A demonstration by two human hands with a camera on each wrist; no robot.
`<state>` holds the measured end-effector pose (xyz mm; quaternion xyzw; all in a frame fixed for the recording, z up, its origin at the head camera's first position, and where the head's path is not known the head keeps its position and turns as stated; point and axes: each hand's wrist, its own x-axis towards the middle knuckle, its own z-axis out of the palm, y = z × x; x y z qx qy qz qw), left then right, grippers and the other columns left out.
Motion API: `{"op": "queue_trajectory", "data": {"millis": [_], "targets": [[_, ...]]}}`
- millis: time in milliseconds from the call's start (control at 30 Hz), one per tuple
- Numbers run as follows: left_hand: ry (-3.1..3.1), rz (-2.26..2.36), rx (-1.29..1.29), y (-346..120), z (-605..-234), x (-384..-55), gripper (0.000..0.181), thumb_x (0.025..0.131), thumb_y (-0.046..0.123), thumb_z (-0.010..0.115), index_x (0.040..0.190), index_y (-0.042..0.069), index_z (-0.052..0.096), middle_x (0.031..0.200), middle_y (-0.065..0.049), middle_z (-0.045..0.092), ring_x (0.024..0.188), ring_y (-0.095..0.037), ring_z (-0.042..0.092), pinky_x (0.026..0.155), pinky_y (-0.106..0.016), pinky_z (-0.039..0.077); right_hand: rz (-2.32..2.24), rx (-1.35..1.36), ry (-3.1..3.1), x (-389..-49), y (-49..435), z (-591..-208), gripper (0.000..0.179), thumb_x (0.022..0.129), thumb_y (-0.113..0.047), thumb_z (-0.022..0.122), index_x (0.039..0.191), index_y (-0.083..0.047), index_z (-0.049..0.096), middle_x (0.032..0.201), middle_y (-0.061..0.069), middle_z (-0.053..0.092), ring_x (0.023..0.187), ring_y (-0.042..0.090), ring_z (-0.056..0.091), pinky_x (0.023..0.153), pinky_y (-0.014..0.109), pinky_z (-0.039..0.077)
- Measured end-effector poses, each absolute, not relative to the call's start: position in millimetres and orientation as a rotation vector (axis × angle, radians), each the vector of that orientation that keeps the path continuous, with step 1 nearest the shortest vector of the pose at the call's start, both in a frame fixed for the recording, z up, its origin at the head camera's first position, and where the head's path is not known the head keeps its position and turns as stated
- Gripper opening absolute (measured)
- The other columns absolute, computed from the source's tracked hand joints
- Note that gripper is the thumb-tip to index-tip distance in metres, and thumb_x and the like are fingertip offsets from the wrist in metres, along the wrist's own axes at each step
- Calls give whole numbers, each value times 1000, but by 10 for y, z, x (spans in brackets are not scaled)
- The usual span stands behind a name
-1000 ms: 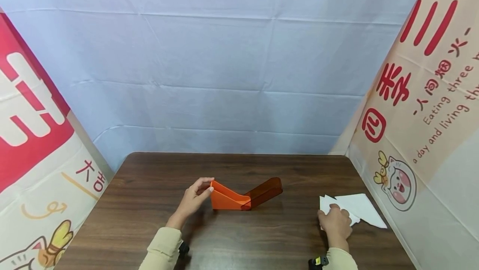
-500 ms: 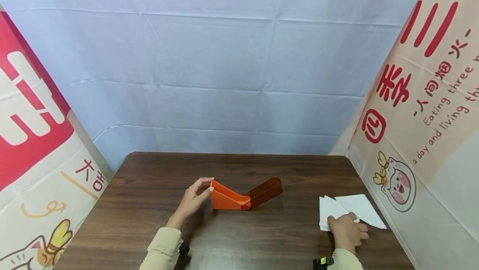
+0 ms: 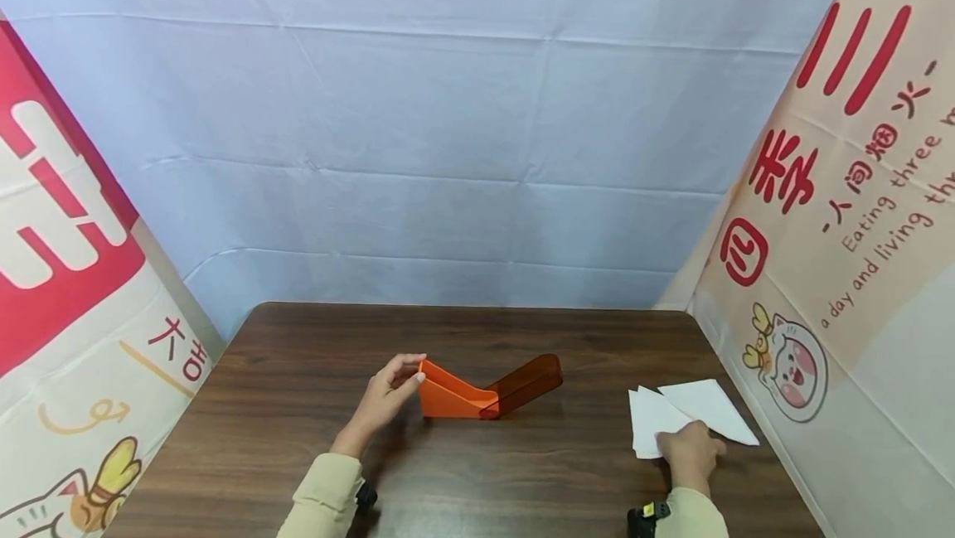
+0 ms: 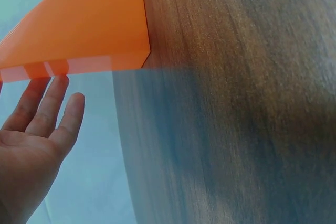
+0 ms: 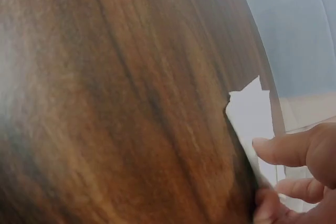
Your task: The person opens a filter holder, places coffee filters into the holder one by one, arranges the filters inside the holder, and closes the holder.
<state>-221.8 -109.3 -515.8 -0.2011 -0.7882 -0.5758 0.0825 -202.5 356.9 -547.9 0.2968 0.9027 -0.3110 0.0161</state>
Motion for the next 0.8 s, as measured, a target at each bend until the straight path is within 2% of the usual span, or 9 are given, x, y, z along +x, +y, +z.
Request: {"op": "queue_trajectory", "data": {"millis": [67,233,433,600,700,800], "targets": [[-2356,-1730,-609,-1091,-5079,-2179,30,94,11,57,123,7,56,110,-13,62,97,-23,59,80,-33,49,-1020,904,2840,-2035,3570,-5487,59,71,-7,69,107,29,39,99,47,35,101,62,30,83,61,36],[-2398,-1757,-565,-1093,-5029,-2153,31,94,13,57,125,10,54,111,-11,62,99,-22,59,82,-31,48,-1191,930,2857,-2037,3571,-5503,67,69,-2,70,119,25,34,114,43,37,110,61,26,97,57,27],[-2395,-1766,-573,-1090,-5037,-2162,31,94,14,57,125,10,54,111,-11,62,98,-22,59,82,-32,48,-1253,980,2841,-1998,3608,-5486,68,70,-3,69,121,24,34,117,43,37,111,60,28,98,56,26],[-2394,-1755,-573,-1094,-5024,-2155,31,94,15,57,124,10,55,110,-11,62,96,-21,60,81,-32,48,-1226,1026,2791,-1985,3619,-5427,56,77,-13,65,118,20,44,110,39,47,105,57,38,90,57,34],[-2398,-1750,-582,-1095,-5018,-2153,31,94,15,57,124,10,55,111,-11,62,96,-21,60,81,-32,48,-1266,1055,2750,-1977,3617,-5402,47,81,-18,63,111,17,51,92,30,60,92,48,51,77,53,40],[-2393,-1748,-585,-1092,-5024,-2158,31,94,15,57,125,10,55,111,-11,62,97,-21,59,82,-32,48,-1375,1071,2726,-1984,3612,-5415,37,83,-17,62,102,15,58,62,14,62,63,30,59,60,40,45]]}}
